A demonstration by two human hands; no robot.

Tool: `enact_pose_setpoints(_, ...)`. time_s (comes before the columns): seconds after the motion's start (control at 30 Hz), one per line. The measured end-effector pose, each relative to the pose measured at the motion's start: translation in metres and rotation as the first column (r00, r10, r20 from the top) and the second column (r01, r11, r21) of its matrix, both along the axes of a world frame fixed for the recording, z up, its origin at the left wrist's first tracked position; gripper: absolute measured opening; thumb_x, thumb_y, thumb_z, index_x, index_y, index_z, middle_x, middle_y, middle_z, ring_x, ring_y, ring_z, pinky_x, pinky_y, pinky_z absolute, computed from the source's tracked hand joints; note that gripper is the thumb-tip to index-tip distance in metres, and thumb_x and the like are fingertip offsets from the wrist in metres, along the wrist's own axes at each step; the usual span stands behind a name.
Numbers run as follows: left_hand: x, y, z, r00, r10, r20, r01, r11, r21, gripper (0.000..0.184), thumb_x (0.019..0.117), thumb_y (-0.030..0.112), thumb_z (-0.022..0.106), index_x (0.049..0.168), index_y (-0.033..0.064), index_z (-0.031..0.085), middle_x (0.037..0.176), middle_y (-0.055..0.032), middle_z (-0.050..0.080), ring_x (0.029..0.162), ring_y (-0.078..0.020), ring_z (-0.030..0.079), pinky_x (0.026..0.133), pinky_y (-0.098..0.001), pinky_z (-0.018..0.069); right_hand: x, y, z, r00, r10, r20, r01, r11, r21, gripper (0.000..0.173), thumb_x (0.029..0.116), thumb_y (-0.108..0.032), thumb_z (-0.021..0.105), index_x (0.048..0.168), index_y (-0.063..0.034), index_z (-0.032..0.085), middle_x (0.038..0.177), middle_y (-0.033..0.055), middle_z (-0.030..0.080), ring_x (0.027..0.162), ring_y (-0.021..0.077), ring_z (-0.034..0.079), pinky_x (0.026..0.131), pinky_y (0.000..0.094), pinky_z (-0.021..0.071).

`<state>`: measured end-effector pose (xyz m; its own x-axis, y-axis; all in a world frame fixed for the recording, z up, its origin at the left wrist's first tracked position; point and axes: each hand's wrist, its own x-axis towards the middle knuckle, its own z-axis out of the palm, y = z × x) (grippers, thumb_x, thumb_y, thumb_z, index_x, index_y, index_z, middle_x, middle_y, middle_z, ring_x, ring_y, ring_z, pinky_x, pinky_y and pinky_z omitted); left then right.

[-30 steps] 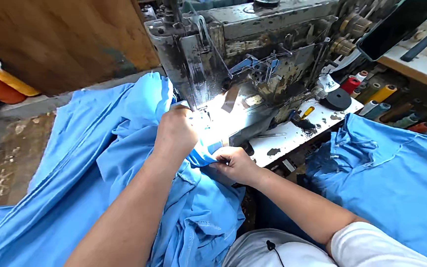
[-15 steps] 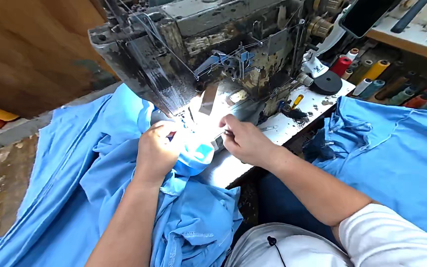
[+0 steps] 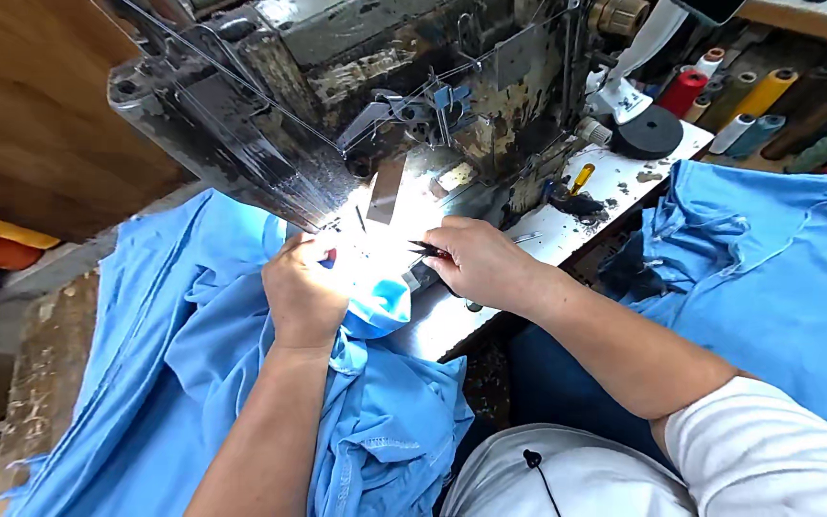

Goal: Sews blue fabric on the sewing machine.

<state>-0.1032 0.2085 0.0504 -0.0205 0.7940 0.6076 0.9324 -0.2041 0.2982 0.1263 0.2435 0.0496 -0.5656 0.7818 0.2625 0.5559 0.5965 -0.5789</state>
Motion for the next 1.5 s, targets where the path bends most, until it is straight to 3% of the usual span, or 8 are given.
enact_pose_setpoints(0.13,-0.004,-0.002,-0.001,0.999,-0.037,0.039,0.038,0.999,-0.015,0.019,0.0949,0.011,0.061,0.088,-0.0054,0.069,0.087,-0.0193,0.068,0.081,-0.0269,0.066,0.074,-0.0436,0.0522,0.001,-0.001,0.014,0.995,0.02,0.102,-0.014,0.998,-0.066,0.014,0.0994,-0.017,0.062,0.103,-0.0044,0.068,0.097,0.0081,0.058,0.084,0.02,0.062,0.07,0.0361,0.0546)
enact_pose_setpoints(0.27,-0.007,-0.004,-0.003,0.996,-0.053,0.066,0.054,0.998,-0.014,0.02,0.0956,0.012,0.059,0.09,-0.0048,0.069,0.092,-0.0181,0.069,0.085,-0.0228,0.066,0.078,-0.0391,0.0523,0.002,0.006,0.022,0.989,0.069,0.132,-0.066,0.997,-0.032,0.04,0.104,-0.018,0.06,0.141,-0.002,0.056,0.114,0.0148,0.069,0.103,0.0284,0.068,0.091,0.0433,0.0558)
enact_pose_setpoints(0.4,-0.006,-0.001,-0.004,0.996,-0.032,0.085,0.029,0.999,0.034,0.014,0.0915,0.007,0.063,0.087,-0.0056,0.068,0.094,-0.019,0.069,0.089,-0.0236,0.067,0.081,-0.039,0.0529,0.002,0.015,0.017,0.988,0.078,0.136,-0.087,0.994,0.065,0.021,0.1004,-0.018,0.064,0.118,-0.0061,0.065,0.096,0.0104,0.069,0.094,0.0274,0.068,0.082,0.0421,0.0561)
enact_pose_setpoints(0.57,-0.005,0.0,-0.004,0.999,-0.032,0.002,0.032,0.999,0.032,0.023,0.0984,0.012,0.059,0.088,-0.0063,0.068,0.086,-0.0193,0.067,0.08,-0.0254,0.066,0.074,-0.0406,0.0518,-0.003,0.021,0.004,0.993,0.11,0.044,-0.114,0.986,0.118,0.024,0.1001,-0.013,0.062,0.121,-0.0019,0.069,0.112,0.0131,0.071,0.107,0.0271,0.068,0.093,0.0415,0.0556)
enact_pose_setpoints(0.73,-0.008,-0.004,-0.004,0.995,-0.095,0.042,0.095,0.995,-0.005,0.019,0.094,0.014,0.063,0.089,-0.0031,0.069,0.092,-0.0156,0.069,0.087,-0.0184,0.066,0.079,-0.0339,0.052,-0.005,0.027,-0.005,0.993,0.12,0.003,-0.115,0.946,0.304,0.015,0.0984,-0.016,0.065,0.105,-0.0071,0.075,0.097,0.0083,0.07,0.097,0.0263,0.068,0.078,0.0408,0.0572)
enact_pose_setpoints(1.07,-0.015,-0.005,-0.007,0.964,-0.244,0.106,0.245,0.969,0.004,0.016,0.0939,0.011,0.062,0.091,-0.003,0.069,0.097,-0.0121,0.07,0.094,-0.0092,0.065,0.086,-0.0241,0.0516,-0.016,0.034,-0.014,0.995,0.099,-0.005,-0.083,0.856,0.511,0.013,0.0957,-0.009,0.064,0.092,-0.0057,0.075,0.091,0.0088,0.07,0.092,0.0282,0.067,0.073,0.0409,0.0546)
enact_pose_setpoints(1.27,-0.017,-0.003,-0.01,0.967,-0.154,0.203,0.163,0.986,-0.026,0.016,0.0981,0.013,0.061,0.102,-0.0016,0.066,0.084,-0.005,0.065,0.076,-0.0008,0.06,0.072,-0.0195,0.0506,-0.032,0.043,-0.017,0.983,0.183,0.022,-0.158,0.778,0.608,0.015,0.0922,-0.005,0.063,0.083,-0.0055,0.074,0.079,0.0108,0.066,0.086,0.0314,0.066,0.069,0.0441,0.0497)
enact_pose_setpoints(1.5,-0.015,-0.003,-0.008,0.971,-0.106,0.215,0.12,0.991,-0.052,0.009,0.0978,0.011,0.061,0.1,0.0019,0.062,0.079,-0.001,0.059,0.069,0.0006,0.055,0.064,-0.0175,0.0472,-0.042,0.037,-0.016,0.989,0.144,0.038,-0.14,0.817,0.559,0.019,0.0942,-0.008,0.062,0.082,-0.0048,0.076,0.078,0.0129,0.066,0.086,0.0331,0.066,0.069,0.0454,0.0503)
